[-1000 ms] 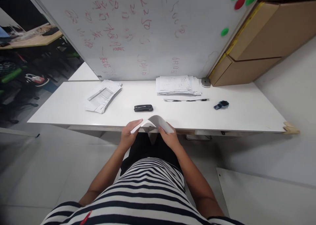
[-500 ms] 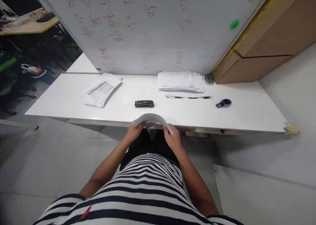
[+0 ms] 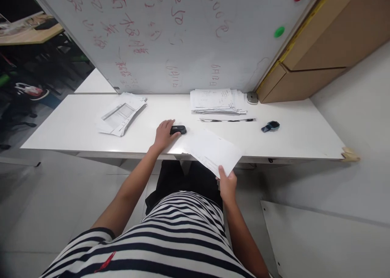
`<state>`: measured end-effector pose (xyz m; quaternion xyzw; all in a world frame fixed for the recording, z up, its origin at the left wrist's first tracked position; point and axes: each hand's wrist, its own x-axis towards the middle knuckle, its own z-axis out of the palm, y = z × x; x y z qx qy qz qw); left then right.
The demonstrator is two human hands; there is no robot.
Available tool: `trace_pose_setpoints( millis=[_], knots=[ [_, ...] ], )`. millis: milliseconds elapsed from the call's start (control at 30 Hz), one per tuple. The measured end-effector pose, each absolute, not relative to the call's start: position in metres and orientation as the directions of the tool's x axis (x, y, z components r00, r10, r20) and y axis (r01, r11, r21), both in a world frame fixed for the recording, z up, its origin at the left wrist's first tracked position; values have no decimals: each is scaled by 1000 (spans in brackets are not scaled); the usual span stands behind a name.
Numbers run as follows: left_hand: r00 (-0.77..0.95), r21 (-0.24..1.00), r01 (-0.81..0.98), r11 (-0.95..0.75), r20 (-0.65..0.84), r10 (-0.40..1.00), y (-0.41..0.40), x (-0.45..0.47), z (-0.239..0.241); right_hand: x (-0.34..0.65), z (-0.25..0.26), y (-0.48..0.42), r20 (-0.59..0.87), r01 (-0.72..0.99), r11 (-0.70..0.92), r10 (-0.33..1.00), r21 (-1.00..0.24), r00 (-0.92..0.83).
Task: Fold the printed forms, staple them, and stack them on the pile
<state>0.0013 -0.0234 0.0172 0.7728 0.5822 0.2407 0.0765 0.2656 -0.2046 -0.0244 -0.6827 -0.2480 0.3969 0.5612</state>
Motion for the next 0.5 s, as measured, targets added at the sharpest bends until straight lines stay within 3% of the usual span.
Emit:
trace_pose_setpoints(
  millis=[167,500],
  knots=[
    [216,425,851,-308,251,944,-19,-3,2,275,-17,-198,-367,-355,-221,828,-908,424],
    [253,492,787,-371,292,922,-20,-8,1,276,0,-185,-379,-406,-236,868,-883,320]
  ],
)
